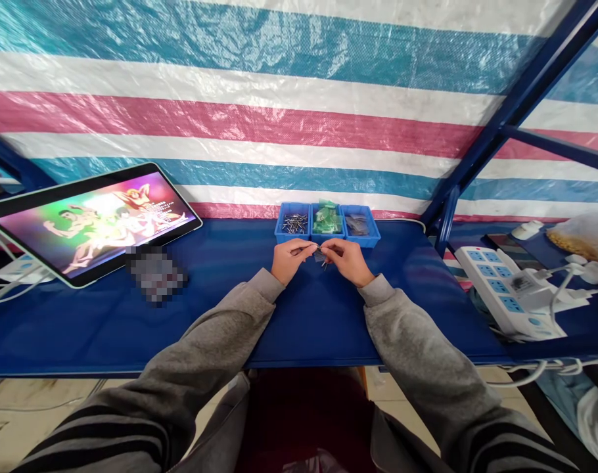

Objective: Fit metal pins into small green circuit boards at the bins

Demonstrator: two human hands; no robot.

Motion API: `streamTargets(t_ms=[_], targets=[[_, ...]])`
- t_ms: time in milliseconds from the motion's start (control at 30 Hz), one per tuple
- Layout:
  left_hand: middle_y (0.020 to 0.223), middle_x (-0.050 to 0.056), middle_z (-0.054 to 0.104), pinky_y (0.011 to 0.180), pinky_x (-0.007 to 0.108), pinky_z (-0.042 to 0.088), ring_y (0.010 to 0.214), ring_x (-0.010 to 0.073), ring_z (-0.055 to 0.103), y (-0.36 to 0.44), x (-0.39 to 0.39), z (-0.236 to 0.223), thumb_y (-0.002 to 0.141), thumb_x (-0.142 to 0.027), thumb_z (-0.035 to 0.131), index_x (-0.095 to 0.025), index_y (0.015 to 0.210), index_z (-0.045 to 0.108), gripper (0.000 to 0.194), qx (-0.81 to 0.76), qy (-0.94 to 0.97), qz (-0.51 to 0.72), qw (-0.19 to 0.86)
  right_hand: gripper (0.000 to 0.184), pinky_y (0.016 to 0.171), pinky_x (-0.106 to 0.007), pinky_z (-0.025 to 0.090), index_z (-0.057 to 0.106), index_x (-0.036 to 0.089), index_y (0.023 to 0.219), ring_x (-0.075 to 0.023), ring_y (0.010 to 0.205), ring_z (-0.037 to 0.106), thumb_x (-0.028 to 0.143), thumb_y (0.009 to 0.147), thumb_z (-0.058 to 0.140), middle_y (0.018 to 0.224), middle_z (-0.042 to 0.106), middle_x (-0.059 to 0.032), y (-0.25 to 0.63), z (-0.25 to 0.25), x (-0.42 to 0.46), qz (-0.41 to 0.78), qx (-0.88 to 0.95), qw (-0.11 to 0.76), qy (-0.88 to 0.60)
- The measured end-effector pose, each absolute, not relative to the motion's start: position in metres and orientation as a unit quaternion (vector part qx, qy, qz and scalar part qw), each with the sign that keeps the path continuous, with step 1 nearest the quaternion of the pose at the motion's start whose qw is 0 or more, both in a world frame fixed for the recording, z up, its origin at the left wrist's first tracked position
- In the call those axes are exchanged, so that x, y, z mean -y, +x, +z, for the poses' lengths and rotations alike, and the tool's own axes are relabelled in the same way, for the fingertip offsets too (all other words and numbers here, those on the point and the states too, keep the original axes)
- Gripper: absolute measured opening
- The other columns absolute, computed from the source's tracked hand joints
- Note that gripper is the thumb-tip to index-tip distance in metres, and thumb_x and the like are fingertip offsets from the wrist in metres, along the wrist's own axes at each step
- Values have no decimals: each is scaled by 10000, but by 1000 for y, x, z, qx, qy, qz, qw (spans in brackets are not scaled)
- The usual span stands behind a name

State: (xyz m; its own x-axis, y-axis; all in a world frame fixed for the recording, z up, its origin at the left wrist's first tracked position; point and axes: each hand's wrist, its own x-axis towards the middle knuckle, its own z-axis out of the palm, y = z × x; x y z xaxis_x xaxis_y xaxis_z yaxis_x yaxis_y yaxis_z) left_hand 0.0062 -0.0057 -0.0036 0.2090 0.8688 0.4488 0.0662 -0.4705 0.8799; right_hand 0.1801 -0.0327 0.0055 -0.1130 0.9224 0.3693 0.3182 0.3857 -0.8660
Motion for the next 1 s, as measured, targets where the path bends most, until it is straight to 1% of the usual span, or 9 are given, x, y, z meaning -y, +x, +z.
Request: streamTargets(t_ms=[67,133,233,367,467,600,733,900,1000], targets=[[876,90,723,550,252,533,699,163,652,6,6,-3,820,-477,662,-141,845,722,341,-339,676,537,374,292,563,-306,517,683,198,818,-170,543,612,473,846,592,697,677,-36,179,4,33,292,681,478,-471],[906,91,719,596,255,548,751,168,666,6,6,-2,874,-483,595,-142,917,694,358,-330,675,539,381,284,556,-302,506,691,197,840,-162,521,596,448,869,561,687,672,-35,179,4,33,266,678,482,-487],[826,65,702,617,254,533,707,153,651,4,6,0,925,-486,511,-152,980,671,374,-336,700,513,365,287,548,-295,497,696,194,876,-156,503,582,430,883,533,668,660,-29,181,5,33,243,662,499,-504],[763,38,673,619,254,485,674,153,613,2,5,0,894,-466,572,-172,966,697,328,-349,747,475,306,273,544,-286,480,689,191,853,-158,522,577,420,874,540,651,643,-24,184,8,33,228,642,523,-511],[580,-30,567,541,236,426,513,114,517,1,5,-1,879,-447,598,-173,1037,660,322,-348,744,465,330,243,564,-291,480,694,197,864,-167,569,583,408,853,574,688,651,-35,184,9,34,235,658,517,-494],[511,-64,523,501,220,394,441,90,455,2,8,-1,879,-441,603,-179,1083,612,332,-352,727,470,356,211,595,-294,492,700,205,869,-154,598,580,399,818,636,750,642,-38,181,9,36,252,702,492,-450],[504,-63,528,459,206,385,418,80,442,3,10,0,873,-454,610,-182,1047,611,323,-350,709,476,386,236,586,-287,491,664,207,798,-151,599,583,436,835,624,746,638,-30,178,9,36,271,713,477,-437],[680,7,626,467,202,448,535,99,554,5,7,-2,806,-476,679,-161,899,645,330,-322,691,498,413,316,571,-288,472,617,198,768,-151,525,563,485,881,550,608,588,-2,180,12,36,276,682,485,-472],[710,22,637,506,212,483,580,110,582,5,5,-3,794,-455,693,-151,819,658,307,-320,691,508,403,353,573,-286,466,610,200,733,-154,512,562,507,890,534,550,563,6,181,14,37,278,681,478,-480]])
